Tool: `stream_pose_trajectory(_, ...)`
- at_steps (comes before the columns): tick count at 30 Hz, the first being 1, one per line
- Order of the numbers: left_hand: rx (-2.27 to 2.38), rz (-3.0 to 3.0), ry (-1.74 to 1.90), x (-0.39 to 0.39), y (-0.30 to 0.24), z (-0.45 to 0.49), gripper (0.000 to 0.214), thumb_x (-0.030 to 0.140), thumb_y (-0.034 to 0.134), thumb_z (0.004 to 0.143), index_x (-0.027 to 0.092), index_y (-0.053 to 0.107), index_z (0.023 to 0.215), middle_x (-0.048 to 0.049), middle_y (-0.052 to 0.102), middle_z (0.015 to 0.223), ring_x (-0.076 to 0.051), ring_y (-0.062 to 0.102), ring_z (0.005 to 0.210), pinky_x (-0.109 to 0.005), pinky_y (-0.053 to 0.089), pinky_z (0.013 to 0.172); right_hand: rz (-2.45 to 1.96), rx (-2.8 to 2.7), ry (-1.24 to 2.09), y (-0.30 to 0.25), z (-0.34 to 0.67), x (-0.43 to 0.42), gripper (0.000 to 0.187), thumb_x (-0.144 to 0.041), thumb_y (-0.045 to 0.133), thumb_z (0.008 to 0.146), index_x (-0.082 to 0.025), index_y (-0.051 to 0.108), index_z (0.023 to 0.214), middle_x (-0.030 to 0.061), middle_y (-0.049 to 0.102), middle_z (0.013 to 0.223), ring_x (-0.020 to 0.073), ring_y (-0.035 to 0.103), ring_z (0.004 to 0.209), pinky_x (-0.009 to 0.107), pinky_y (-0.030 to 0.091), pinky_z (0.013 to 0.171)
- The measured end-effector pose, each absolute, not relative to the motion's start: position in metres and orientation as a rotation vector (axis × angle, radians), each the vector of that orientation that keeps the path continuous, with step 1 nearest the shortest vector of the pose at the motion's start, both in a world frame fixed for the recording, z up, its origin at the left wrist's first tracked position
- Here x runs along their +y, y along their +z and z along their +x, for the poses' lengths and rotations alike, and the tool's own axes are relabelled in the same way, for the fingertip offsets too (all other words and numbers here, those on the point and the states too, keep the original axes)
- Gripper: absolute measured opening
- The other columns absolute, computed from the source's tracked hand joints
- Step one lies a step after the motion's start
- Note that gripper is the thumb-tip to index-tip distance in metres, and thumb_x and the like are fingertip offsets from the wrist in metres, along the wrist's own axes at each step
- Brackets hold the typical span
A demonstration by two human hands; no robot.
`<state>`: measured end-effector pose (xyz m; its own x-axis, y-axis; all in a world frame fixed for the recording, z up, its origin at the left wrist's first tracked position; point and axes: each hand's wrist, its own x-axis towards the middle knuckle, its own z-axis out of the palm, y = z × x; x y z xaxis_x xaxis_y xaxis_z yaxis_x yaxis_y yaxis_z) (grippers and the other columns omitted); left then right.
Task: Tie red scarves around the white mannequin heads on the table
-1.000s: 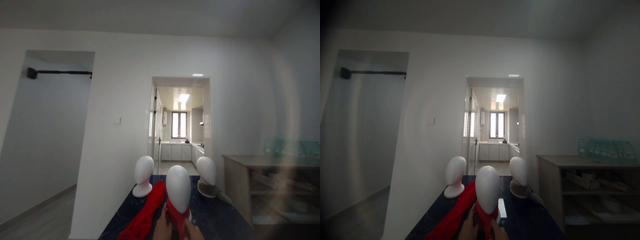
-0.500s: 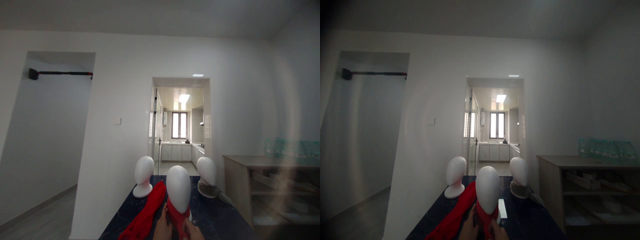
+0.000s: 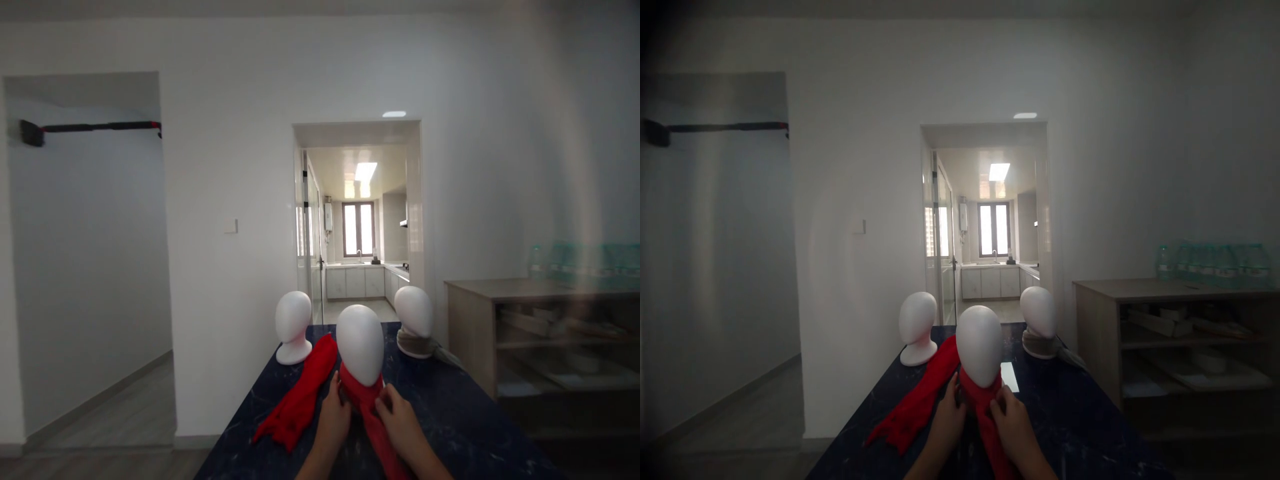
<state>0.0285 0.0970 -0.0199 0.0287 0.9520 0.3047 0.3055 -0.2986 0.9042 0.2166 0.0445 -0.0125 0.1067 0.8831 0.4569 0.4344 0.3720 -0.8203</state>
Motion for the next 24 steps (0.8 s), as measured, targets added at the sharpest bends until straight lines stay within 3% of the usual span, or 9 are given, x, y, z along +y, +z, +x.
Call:
stream_pose_trajectory(2,1.358,1.644,1.325,0.096,-0.013,0.026,0.064,0.014,0.050,0.091,0.009,0.041,0.155,-0.0180,0.066,0.146,-0.021,0.064,0.133,-0.028,0.047,0.109,-1.243,-1.482,0.528,-0.011,0.219,0.045,0.014,-0.036,0.055,0.088,-0.025,0.059,0.080,0.0021,0.074,0.078,0.0227,0.068,0.075,0.032,0.048,0.073)
stream_pose_trajectory(5,1.550,1.630,1.377,0.094,0.001,0.020,0.041,0.013,0.049,0.090,0.012,0.061,0.129,-0.0162,0.076,0.123,-0.022,0.072,0.110,-0.029,0.051,0.095,-1.217,-1.456,0.591,-0.014,0.222,0.051,0.005,-0.027,0.058,0.080,-0.025,0.062,0.082,0.0026,0.076,0.081,0.0240,0.072,0.079,0.032,0.050,0.074)
stream_pose_trajectory(10,1.489,1.580,1.302,0.089,0.016,0.021,0.013,0.017,0.056,0.085,0.019,0.069,0.089,-0.0090,0.079,0.095,-0.023,0.072,0.091,-0.030,0.049,0.081,-1.152,-1.446,0.647,-0.019,0.221,0.057,0.023,-0.022,0.060,0.073,-0.023,0.066,0.096,0.0058,0.080,0.099,0.0254,0.075,0.088,0.034,0.055,0.080)
stream_pose_trajectory(13,1.389,1.525,1.256,0.085,0.011,0.032,0.013,0.022,0.059,0.084,0.019,0.072,0.086,-0.0078,0.080,0.090,-0.024,0.074,0.087,-0.030,0.051,0.078,-1.106,-1.450,0.706,-0.018,0.219,0.056,0.035,-0.021,0.062,0.071,-0.022,0.067,0.105,0.0075,0.080,0.105,0.0266,0.076,0.093,0.036,0.056,0.085)
stream_pose_trajectory(18,1.289,1.387,1.256,0.078,-0.006,0.048,0.024,0.030,0.061,0.085,0.013,0.072,0.098,-0.0140,0.082,0.102,-0.027,0.076,0.092,-0.033,0.055,0.083,-1.070,-1.473,0.726,-0.019,0.215,0.056,0.038,-0.020,0.065,0.067,-0.020,0.069,0.105,0.0090,0.081,0.104,0.0295,0.075,0.100,0.039,0.056,0.091)
stream_pose_trajectory(24,1.188,1.373,1.276,0.067,-0.007,0.056,0.019,0.021,0.065,0.077,0.016,0.073,0.094,-0.0119,0.083,0.105,-0.029,0.077,0.102,-0.035,0.057,0.092,-1.022,-1.431,0.760,-0.027,0.206,0.063,0.031,-0.028,0.071,0.068,-0.021,0.069,0.098,0.0076,0.082,0.096,0.0319,0.076,0.095,0.041,0.058,0.086)
